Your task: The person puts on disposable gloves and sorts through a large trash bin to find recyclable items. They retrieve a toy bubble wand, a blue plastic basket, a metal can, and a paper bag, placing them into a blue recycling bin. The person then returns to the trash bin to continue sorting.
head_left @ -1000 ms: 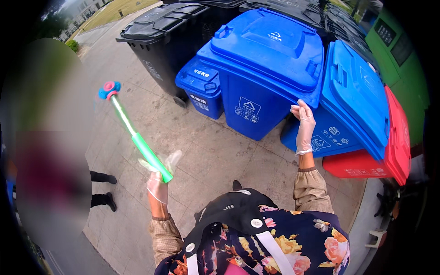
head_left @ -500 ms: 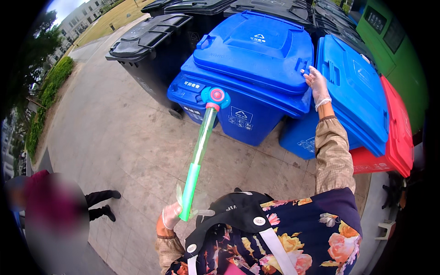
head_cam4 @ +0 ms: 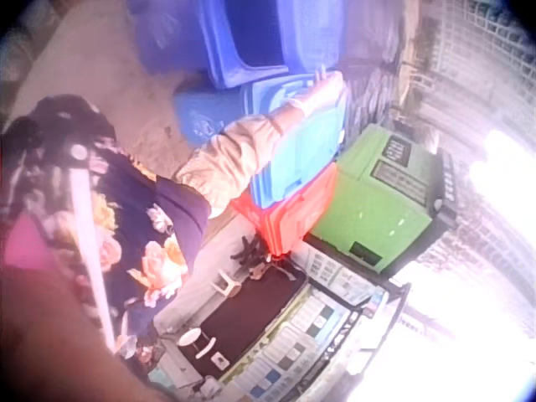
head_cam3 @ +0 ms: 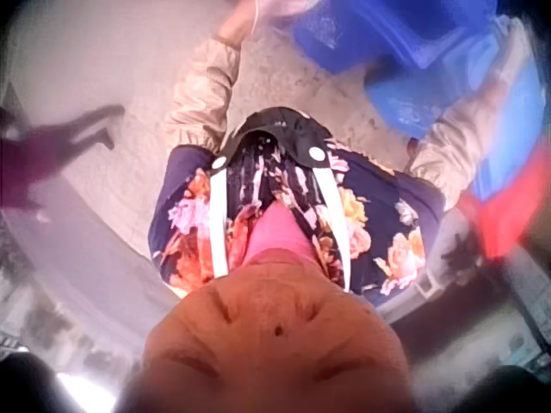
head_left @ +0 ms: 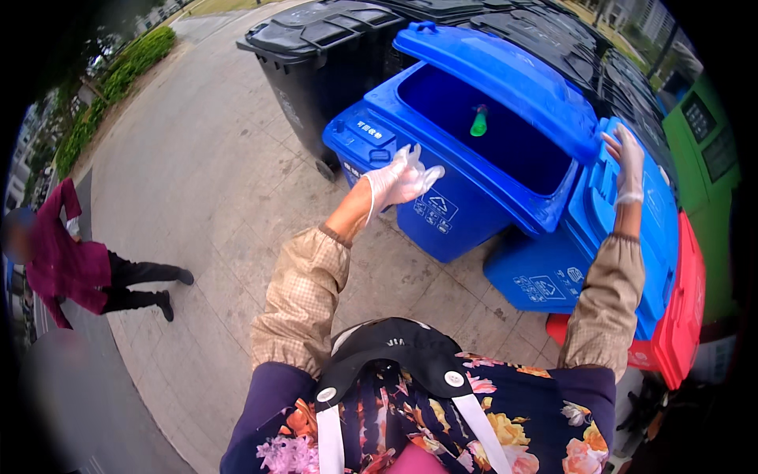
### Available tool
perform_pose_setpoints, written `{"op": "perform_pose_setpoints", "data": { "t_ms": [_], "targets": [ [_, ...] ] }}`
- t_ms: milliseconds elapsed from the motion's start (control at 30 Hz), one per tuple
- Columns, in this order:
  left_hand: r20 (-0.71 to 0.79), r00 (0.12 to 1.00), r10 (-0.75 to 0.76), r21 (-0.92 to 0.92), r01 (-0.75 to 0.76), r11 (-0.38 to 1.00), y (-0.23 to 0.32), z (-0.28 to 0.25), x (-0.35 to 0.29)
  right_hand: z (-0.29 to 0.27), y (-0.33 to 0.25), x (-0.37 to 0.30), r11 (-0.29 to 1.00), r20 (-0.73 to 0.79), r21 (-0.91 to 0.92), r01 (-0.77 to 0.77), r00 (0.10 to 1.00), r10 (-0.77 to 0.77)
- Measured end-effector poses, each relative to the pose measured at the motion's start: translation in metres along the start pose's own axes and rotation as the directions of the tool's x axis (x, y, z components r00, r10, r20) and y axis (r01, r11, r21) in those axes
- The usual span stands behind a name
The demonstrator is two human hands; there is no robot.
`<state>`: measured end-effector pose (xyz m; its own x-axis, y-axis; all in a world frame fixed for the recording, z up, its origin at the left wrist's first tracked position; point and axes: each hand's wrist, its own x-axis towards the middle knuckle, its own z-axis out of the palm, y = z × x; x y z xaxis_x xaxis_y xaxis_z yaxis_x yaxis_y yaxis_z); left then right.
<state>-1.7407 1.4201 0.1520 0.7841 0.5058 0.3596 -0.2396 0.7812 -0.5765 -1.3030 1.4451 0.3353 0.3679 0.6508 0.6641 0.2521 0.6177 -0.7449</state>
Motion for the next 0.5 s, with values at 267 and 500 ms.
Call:
{"op": "perform_pose_setpoints", "data": {
  "t_ms": [267, 500],
  "targets": [
    [0.855, 0.217, 0.472, 0.519, -0.333, -0.787, 0.025, -0.047, -0.040, 0.179, 0.039, -0.267, 0.966, 0.709, 0.242, 0.089, 0.663, -0.239],
    [0.993, -0.110, -0.037, 0.016, 0.439, -0.898, 0.078, -0.083, -0.173, 0.304, 0.032, -0.392, 0.990, 0.929, 0.123, 0.075, 0.343, -0.141]
  ]
}}
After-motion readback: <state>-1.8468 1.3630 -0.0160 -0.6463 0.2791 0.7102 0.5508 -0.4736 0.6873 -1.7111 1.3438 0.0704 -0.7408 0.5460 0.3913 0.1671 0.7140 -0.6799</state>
